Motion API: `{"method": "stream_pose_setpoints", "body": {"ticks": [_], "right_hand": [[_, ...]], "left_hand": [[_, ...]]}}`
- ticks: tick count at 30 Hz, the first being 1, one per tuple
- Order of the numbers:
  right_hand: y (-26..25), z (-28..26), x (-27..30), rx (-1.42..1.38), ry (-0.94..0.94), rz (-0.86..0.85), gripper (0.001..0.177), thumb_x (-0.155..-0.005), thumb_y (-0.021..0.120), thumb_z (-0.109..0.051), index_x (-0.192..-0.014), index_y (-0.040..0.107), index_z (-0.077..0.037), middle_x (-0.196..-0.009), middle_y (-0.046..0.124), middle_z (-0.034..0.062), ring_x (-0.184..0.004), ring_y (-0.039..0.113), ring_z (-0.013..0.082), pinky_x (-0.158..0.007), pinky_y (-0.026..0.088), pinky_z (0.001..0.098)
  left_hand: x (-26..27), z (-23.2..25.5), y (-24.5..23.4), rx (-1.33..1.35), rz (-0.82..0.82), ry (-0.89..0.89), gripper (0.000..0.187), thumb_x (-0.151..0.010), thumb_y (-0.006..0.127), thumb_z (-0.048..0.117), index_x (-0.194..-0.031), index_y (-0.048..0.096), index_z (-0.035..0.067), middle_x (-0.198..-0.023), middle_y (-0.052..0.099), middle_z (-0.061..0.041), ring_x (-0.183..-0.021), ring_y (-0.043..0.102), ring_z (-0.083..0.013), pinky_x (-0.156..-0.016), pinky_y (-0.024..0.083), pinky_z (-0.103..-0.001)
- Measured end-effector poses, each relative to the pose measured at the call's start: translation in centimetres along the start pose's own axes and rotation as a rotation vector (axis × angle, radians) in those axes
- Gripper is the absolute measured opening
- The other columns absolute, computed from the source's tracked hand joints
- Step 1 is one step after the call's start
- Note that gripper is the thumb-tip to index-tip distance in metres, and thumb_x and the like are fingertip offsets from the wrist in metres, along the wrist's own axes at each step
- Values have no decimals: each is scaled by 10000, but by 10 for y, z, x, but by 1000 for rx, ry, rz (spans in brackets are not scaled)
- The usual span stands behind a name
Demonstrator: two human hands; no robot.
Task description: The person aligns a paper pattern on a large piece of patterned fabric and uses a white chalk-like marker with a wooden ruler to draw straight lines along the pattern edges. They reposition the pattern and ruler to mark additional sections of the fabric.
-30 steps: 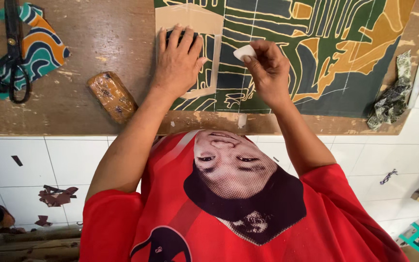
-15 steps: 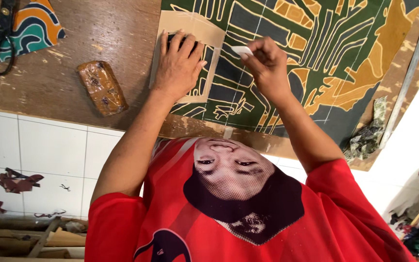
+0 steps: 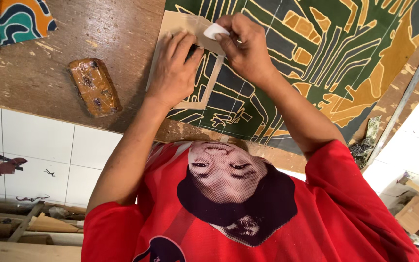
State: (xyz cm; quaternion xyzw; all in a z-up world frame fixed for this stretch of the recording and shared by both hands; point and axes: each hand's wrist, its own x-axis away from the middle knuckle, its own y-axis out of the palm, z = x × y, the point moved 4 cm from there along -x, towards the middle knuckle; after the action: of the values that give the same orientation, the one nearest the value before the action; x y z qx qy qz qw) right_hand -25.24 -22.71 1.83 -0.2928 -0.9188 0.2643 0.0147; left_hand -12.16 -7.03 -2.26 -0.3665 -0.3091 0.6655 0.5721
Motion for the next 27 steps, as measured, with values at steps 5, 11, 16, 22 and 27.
{"method": "stream_pose_setpoints", "body": {"ticks": [5,11,16,22,27], "right_hand": [[11,-8,-3,51,-61,-38,213,-1020,728,55,-1199,625,7,-1002,650,147,-842,667,274,-736,520,358],[38,-10,-22,144,-218,-96,213,-1007,721,55,-1172,600,-5,-986,591,152,-881,635,346,-772,515,427],[59,-7,-33,196,-275,-128,234,-996,750,22,-1191,625,-11,-961,572,146,-891,628,351,-767,509,443],[68,-2,-35,255,-287,-147,253,-985,748,17,-1203,625,-20,-968,571,127,-869,612,337,-774,505,435],[72,-2,-34,283,-303,-159,265,-965,757,10,-1192,628,-33,-980,585,119,-854,600,334,-765,494,437]], "left_hand": [[4,-35,-19,-69,138,-95,280,-984,631,-29,-1250,700,24,-1425,583,-128,-1425,497,-335,-1298,292,-547],[10,-55,-35,-71,162,-71,225,-975,659,-28,-1191,715,-3,-1326,613,-96,-1338,524,-316,-1220,343,-533],[14,-54,-33,-100,162,-30,194,-966,660,-2,-1145,737,-11,-1326,622,-73,-1354,518,-309,-1215,331,-545],[18,-56,-27,-138,175,-21,212,-998,658,9,-1192,744,-4,-1325,616,-65,-1391,503,-306,-1245,317,-549],[21,-57,-27,-131,188,-4,225,-1001,658,14,-1209,740,-12,-1346,601,-70,-1398,494,-312,-1244,319,-553]]}}
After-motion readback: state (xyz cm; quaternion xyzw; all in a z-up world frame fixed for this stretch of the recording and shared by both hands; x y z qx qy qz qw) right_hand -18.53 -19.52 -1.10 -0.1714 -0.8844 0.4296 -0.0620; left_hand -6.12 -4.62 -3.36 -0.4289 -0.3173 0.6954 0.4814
